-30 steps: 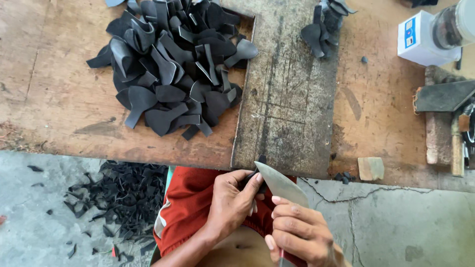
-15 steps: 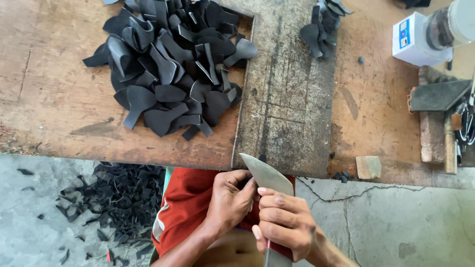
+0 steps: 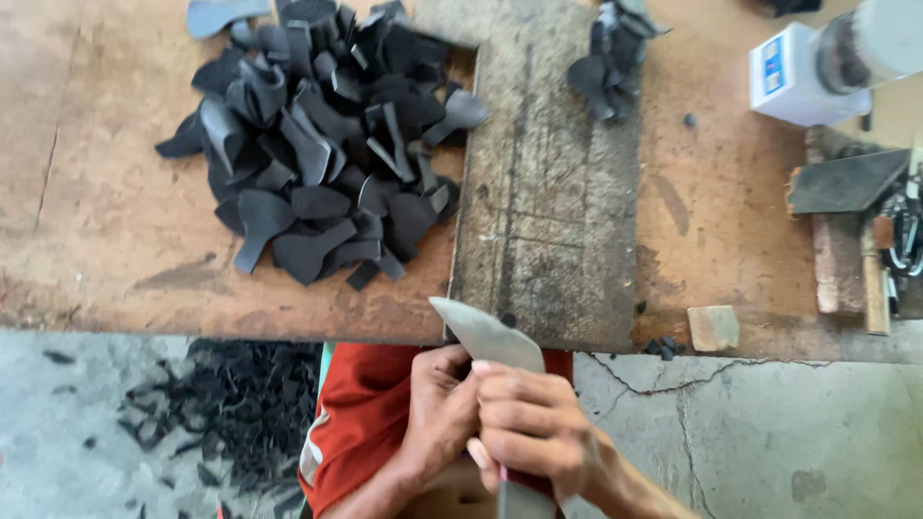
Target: The person sits at a workbench holding a pile of black rubber shoe upper pieces. They pick up one piece at a time, hold it against a curved knife, and trim the edges, dropping trimmed scraps onto a growing pile on the floor beside them.
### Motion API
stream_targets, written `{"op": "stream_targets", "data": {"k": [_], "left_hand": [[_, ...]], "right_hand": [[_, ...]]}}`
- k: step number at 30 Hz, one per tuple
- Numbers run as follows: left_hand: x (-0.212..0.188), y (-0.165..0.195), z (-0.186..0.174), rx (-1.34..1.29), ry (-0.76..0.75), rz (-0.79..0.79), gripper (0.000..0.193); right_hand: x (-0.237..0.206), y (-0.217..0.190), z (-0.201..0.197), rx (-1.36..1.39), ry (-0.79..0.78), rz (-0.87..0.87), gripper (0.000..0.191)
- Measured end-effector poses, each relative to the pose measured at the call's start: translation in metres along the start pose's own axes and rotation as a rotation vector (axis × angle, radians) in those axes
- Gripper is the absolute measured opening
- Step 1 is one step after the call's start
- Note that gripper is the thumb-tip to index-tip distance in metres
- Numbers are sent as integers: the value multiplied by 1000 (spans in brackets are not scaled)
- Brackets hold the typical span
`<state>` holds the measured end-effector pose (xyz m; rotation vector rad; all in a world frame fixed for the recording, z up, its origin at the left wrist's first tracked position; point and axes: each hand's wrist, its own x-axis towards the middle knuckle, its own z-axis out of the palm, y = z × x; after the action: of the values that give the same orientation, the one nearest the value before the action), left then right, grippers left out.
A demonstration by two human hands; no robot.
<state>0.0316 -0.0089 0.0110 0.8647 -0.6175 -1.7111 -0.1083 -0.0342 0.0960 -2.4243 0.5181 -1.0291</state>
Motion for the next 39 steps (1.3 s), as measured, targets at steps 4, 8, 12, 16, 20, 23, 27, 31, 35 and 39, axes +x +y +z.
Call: {"op": "stream_targets", "data": {"k": [4, 8, 12, 16, 20, 23, 27, 31, 35, 39], "left_hand": [[1, 0, 9, 33, 105, -173, 22], [0, -1, 5, 127, 52, -148, 25], [0, 5, -1, 344, -97, 272, 17], [11, 14, 2, 320, -1, 38, 20], [4, 15, 14, 148, 128, -258, 23], [0, 12, 19, 143, 152, -222, 26], [-1, 14, 22, 161, 140, -170, 27], [-1, 19, 25, 232, 140, -199, 24], [1, 17, 20, 321, 86, -105, 21], [3, 10, 9, 397, -12, 51, 24]], "right_hand": [[-21, -26, -14, -109, 29, 123, 15], [-31, -17, -9, -65, 43, 70, 11], [-2, 18, -10, -242, -6, 65, 11], [30, 35, -27, -261, 84, 129, 14], [10, -2, -28, -267, 107, 241, 11], [-19, -29, -16, -257, 197, 246, 10], [-39, -40, -12, -235, 103, 168, 18], [-35, -30, -15, -147, 97, 106, 15], [-27, -26, -18, -90, 106, 87, 13], [-21, -22, -21, -70, 6, 87, 14]]}}
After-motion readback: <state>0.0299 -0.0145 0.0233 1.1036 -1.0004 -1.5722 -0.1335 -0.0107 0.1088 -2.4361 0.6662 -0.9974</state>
